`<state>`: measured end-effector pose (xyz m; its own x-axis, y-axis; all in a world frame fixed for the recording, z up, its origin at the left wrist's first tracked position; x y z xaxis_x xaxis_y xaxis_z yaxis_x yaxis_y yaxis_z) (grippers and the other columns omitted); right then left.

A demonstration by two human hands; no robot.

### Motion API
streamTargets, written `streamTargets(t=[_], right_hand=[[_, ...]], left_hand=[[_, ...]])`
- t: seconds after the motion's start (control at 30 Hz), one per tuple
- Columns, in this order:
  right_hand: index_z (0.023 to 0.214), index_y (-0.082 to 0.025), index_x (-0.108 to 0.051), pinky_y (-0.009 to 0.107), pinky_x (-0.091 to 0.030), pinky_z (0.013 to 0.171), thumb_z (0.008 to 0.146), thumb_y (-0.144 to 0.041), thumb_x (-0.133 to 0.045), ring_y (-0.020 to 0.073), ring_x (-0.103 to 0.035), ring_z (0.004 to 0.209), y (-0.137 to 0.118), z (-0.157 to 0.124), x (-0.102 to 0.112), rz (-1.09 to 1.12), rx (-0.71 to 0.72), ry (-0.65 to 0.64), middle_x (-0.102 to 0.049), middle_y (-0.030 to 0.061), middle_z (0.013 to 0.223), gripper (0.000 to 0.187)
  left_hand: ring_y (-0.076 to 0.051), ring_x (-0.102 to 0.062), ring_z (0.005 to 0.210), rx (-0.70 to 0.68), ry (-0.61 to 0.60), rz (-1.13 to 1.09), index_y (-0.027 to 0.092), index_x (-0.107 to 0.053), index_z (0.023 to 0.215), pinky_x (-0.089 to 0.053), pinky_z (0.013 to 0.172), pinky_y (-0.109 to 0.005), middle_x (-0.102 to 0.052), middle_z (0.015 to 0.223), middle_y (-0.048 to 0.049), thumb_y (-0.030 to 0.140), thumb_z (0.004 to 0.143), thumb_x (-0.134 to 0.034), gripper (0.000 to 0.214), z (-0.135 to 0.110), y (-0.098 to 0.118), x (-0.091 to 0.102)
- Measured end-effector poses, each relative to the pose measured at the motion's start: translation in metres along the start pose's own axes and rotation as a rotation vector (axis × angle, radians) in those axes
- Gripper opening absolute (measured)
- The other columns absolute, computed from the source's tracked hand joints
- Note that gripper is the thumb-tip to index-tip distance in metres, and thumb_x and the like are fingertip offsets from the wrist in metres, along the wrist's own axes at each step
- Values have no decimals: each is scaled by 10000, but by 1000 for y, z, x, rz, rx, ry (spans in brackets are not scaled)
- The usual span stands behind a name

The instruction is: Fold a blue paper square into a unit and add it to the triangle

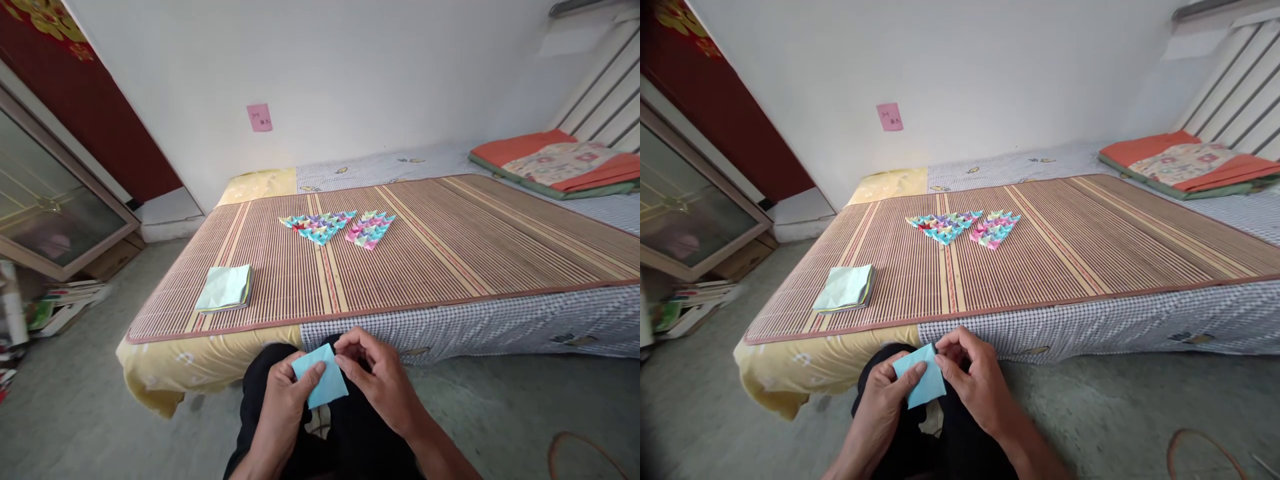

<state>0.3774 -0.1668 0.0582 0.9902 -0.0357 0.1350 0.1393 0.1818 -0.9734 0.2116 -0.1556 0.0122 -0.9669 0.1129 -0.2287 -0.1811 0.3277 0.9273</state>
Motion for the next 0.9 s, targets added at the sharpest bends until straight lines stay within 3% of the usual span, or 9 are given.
streamTargets(t=[0.43,0.7,0.9], right_hand=[[840,-228,-610,267,-492,674,924,-186,-653,154,-591,726,-6,3,-4,-12,120,23,-620,-8,818,103],[836,-219,-623,269,-485,657,941,-265,-651,157,-579,705,0,4,-5,43,-3,-8,-621,-8,770,119],[829,-219,-633,272,-487,646,942,-292,-654,160,-579,692,-1,4,-5,41,-8,-11,-616,-8,746,136]], left_hand=[[-96,-359,526,-78,-18,151,171,-566,635,-303,492,-218,-431,572,31,572,733,-865,510,5,4,-3],[-93,-361,521,-67,-21,167,168,-582,640,-287,489,-219,-429,572,32,548,748,-868,488,1,10,-4],[-92,-359,517,-58,-28,147,171,-571,623,-301,486,-216,-422,568,34,572,727,-873,513,3,9,-4]])
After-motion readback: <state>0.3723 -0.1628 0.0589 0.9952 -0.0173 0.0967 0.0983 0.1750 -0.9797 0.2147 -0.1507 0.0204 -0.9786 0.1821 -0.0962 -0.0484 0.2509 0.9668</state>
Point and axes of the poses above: each hand's wrist, its own z-axis towards the middle knuckle, its own x-axis out of the back of the hand, y = z × x, the point moved 7 cm from there along z, towards the middle knuckle
